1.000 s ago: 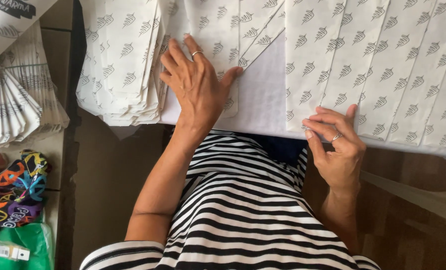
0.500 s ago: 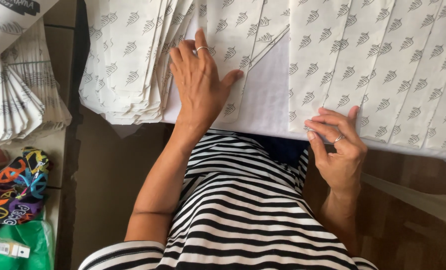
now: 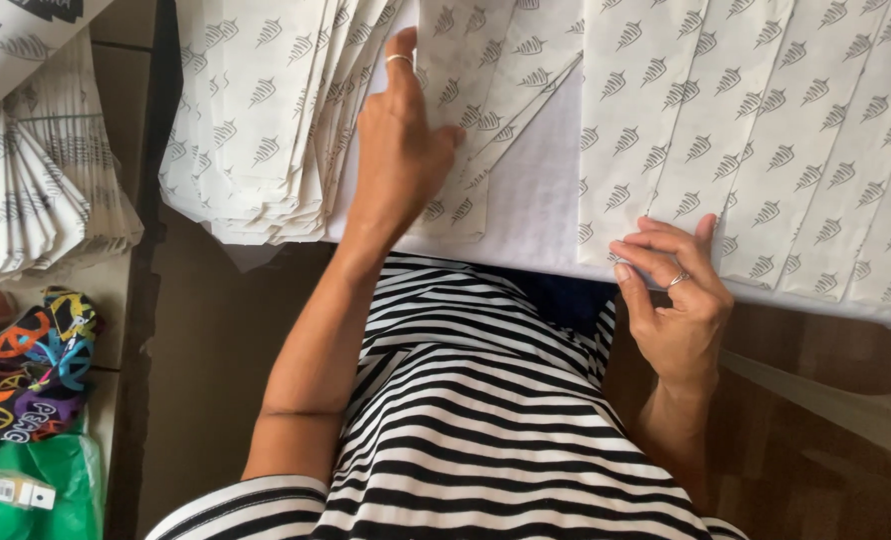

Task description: The person aligns and presses down multiple white paper sheets with a printed pattern on a table. They apply glue from a bottle along the edges of the sheets and press them together to bond. The person repeats this process for several sheets, stacking the finished bundles.

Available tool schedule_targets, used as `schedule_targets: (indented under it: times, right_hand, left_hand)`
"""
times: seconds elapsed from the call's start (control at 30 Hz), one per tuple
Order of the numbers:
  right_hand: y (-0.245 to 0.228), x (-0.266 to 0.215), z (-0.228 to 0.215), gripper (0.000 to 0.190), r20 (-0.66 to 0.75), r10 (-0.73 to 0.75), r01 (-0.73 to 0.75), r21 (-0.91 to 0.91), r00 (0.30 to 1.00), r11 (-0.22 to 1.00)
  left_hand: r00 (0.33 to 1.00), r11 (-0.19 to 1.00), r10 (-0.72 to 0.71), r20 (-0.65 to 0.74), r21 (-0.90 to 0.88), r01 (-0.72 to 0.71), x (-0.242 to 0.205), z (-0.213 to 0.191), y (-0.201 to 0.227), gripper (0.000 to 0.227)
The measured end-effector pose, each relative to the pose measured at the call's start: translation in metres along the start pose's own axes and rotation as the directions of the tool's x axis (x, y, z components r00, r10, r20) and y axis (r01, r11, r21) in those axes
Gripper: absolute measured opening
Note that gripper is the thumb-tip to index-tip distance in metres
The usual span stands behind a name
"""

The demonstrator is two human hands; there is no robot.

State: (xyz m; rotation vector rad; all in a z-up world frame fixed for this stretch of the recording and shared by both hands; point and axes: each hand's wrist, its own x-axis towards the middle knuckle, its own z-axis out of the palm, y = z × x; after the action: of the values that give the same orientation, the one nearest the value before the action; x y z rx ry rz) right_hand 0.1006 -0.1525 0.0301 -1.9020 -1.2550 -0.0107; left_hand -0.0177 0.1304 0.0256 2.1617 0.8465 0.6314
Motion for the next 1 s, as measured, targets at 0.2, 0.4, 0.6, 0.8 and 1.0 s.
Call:
schedule_targets:
  times: [0.2,0.4,0.6,0.8,1.0]
  right_hand:
    - [0.003,-0.001,0.001,0.017,-0.002,0.001,-0.001,0.002,1.000,1.000]
    - [0.001,0.000,0.002,0.015,-0.003,0.008,-0.008,0.002,1.000,1.000]
    - [0.002,0.000,0.001,0.016,0.006,0.005,-0.005,0.006,1.000,1.000]
    - [0.002,-0.002,0.001,0.016,0.013,-0.005,0.006,-0.031,1.000,1.000]
    - [0.001,0.000,0.001,0.017,0.033,-0.035,0.037,-0.059,0.999,0.998]
  left_hand:
    - [0.964,0.997,-0.046,-0.260,-0.068,0.029,0.014,-0.093,-0.032,0.070]
    - [0.970,0.918,-0.044,-0.237,0.375,0.133,0.012,-0.141,-0.066,0.054]
    - [0.919,0.660,0.149,-0.366,0.729,0.183,0.003,-0.117,-0.059,0.035]
    - [0.845,0.885,0.381,-0.374,0.412,-0.217,-0.001,-0.102,-0.026,0.038]
    - [0.986,0.959,0.090,-0.143,-0.253,-0.125,-0.010,-0.015,0.035,0.053]
